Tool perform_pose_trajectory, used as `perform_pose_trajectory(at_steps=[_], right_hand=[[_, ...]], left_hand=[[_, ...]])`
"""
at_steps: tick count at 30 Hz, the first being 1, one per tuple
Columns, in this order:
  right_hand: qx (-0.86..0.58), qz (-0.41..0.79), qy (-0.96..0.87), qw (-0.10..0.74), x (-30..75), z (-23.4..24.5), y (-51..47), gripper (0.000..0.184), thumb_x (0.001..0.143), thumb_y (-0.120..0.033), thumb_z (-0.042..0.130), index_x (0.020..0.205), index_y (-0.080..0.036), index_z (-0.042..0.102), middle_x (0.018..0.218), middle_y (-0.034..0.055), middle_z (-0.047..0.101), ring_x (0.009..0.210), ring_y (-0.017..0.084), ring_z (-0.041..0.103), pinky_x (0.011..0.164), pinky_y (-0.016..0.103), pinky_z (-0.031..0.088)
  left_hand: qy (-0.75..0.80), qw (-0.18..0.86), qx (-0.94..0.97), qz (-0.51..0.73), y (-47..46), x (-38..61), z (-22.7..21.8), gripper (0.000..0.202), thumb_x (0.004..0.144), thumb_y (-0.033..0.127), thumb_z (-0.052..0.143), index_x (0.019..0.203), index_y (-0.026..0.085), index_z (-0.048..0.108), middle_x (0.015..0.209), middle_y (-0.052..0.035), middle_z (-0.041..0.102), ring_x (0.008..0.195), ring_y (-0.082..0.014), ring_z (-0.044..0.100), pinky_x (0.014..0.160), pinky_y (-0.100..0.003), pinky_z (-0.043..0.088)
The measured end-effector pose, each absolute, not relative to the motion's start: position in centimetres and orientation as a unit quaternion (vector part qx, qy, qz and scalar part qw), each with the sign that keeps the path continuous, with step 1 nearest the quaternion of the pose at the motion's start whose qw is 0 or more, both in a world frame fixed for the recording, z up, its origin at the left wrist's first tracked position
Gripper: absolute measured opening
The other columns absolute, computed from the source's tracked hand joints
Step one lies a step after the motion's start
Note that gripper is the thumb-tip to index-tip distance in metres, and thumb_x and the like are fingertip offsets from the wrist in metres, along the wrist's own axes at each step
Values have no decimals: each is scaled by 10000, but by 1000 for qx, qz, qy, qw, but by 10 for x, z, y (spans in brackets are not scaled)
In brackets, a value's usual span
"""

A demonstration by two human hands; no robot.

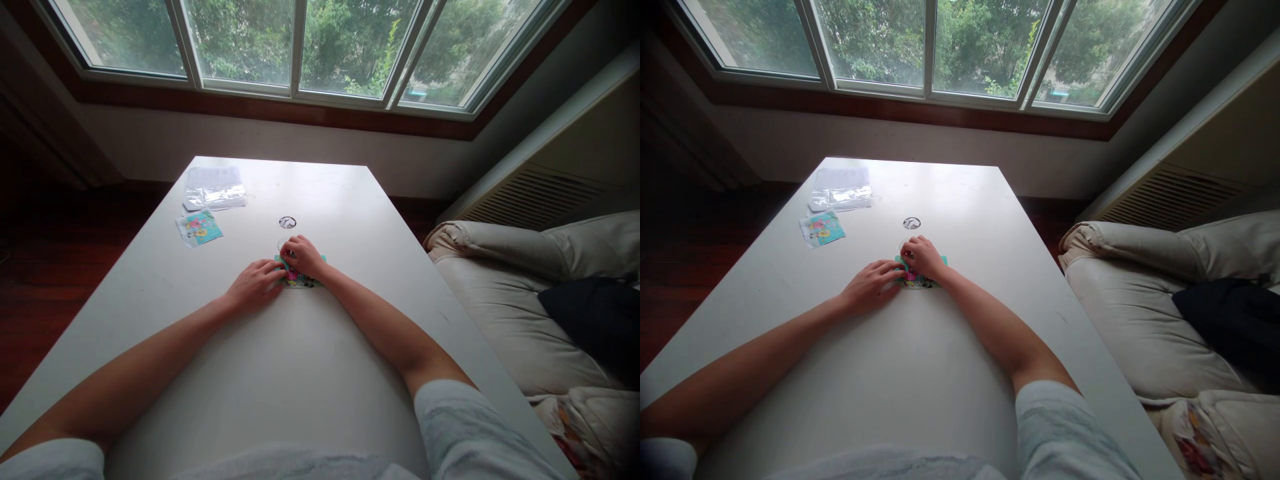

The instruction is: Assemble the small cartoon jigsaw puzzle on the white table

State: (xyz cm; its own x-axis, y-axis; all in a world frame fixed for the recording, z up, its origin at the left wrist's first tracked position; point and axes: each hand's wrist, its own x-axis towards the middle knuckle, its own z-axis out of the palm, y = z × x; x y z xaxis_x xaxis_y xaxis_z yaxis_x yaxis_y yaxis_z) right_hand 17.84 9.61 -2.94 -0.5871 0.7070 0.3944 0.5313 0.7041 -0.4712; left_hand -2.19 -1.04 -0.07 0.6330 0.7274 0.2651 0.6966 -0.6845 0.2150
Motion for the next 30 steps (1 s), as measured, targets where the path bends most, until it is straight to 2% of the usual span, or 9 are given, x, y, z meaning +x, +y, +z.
perform_pose_trajectory(at_steps=[7,18,26,30], right_hand=[[-346,146,-877,301,192,-23,98,164,902,-126,604,893,-217,740,868,46,693,873,199,528,829,317,440],[-283,157,-910,260,201,-22,100,212,920,-173,607,995,-259,786,946,63,661,904,197,548,838,322,460],[-299,165,-907,247,195,-20,99,286,882,-92,582,989,-255,792,939,55,650,916,191,547,851,312,454],[-308,197,-891,270,203,-18,102,267,868,-100,594,977,-244,792,913,50,676,888,184,583,838,310,460]], left_hand=[[406,54,895,178,-9,-26,-1,334,994,322,483,1300,277,610,1406,-74,574,1288,-267,515,1082,-471,443],[425,47,888,167,-2,-30,-9,464,999,436,488,1420,242,521,1522,-92,483,1442,-297,372,1192,-512,343],[431,42,889,146,0,-31,-13,521,1012,487,454,1458,221,488,1498,-109,510,1429,-299,390,1193,-510,323],[431,39,889,152,0,-32,-8,491,1012,470,458,1438,229,499,1466,-99,535,1386,-289,426,1177,-491,341]])
